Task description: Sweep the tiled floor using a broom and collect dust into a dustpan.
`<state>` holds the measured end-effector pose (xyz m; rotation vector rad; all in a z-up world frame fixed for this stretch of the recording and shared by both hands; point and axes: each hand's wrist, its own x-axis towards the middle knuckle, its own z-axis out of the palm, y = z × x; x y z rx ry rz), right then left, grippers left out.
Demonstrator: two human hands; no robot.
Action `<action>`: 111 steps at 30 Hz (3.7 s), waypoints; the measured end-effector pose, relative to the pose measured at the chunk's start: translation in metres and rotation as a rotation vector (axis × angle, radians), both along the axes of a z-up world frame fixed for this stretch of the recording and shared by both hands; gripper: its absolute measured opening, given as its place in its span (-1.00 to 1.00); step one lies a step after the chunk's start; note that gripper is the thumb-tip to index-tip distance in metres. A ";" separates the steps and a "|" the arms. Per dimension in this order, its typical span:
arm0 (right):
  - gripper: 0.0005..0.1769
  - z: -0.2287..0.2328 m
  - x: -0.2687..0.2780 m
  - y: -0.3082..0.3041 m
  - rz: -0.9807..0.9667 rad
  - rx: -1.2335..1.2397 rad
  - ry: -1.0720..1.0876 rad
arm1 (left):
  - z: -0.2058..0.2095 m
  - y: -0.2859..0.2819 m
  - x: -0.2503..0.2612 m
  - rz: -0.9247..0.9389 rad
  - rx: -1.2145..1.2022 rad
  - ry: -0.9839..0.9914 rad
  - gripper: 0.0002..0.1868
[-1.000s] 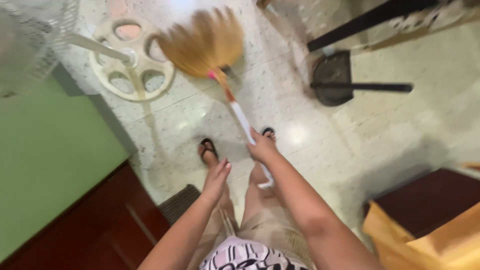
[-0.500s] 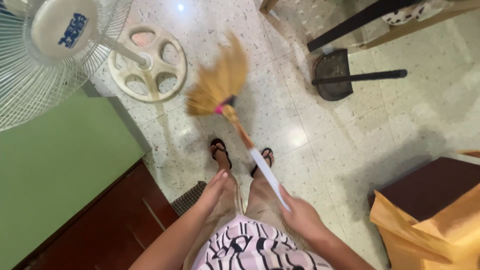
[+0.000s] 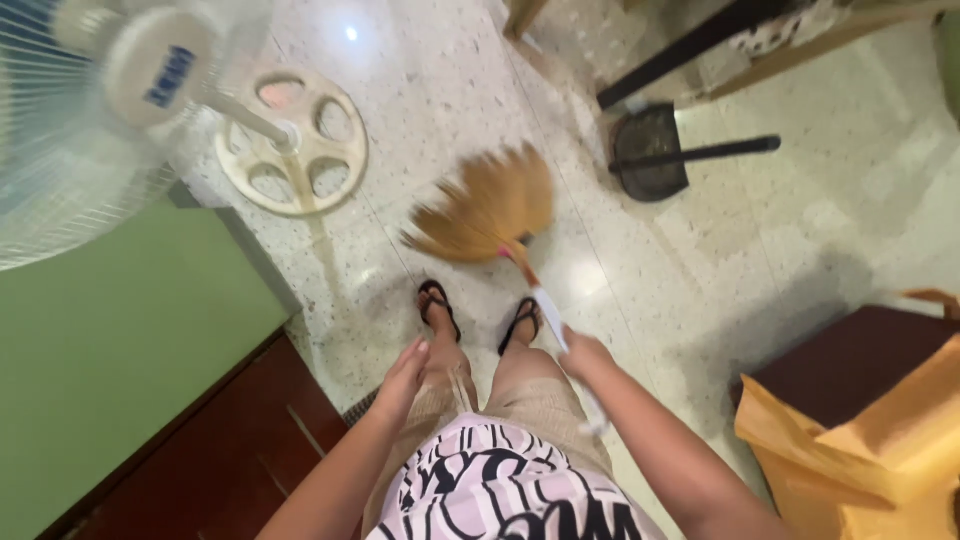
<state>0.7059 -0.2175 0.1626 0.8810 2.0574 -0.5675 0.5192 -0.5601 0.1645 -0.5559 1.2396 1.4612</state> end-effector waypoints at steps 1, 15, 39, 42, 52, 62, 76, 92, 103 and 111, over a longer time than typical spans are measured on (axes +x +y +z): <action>-0.11 0.022 0.008 -0.002 0.009 0.008 0.011 | 0.002 0.000 -0.001 0.009 0.008 0.011 -0.16; -0.28 0.213 -0.161 0.041 -1.049 -0.828 0.382 | 0.046 0.244 -0.032 -0.210 0.472 0.437 -0.19; -0.61 0.146 -0.550 0.214 -0.806 -1.258 0.084 | 0.159 0.320 -0.376 -0.122 0.093 0.899 -0.32; -0.67 0.209 -0.588 0.217 -0.905 -1.176 0.115 | 0.161 0.340 -0.415 -0.176 0.034 0.950 -0.32; -0.70 0.278 -0.769 0.316 -0.446 -1.072 0.150 | 0.180 0.466 -0.581 -0.166 -0.158 1.343 -0.30; -0.72 0.231 -0.938 0.372 -0.242 -1.006 -0.002 | 0.223 0.515 -0.766 -0.481 -0.257 1.468 -0.44; -0.74 0.174 -1.166 0.269 -0.502 -1.086 0.080 | 0.197 0.414 -0.982 -0.407 -0.169 1.493 -0.34; -0.36 0.190 -1.409 0.223 0.126 -0.963 0.233 | 0.131 0.327 -1.122 0.223 -0.279 1.234 -0.33; -0.39 0.088 -1.511 0.080 0.002 -1.009 0.297 | 0.072 0.191 -1.262 -0.057 -0.167 1.397 -0.30; -0.43 -0.019 -1.542 0.018 -0.429 -1.210 0.631 | 0.071 0.156 -1.340 -0.377 -0.171 1.337 -0.34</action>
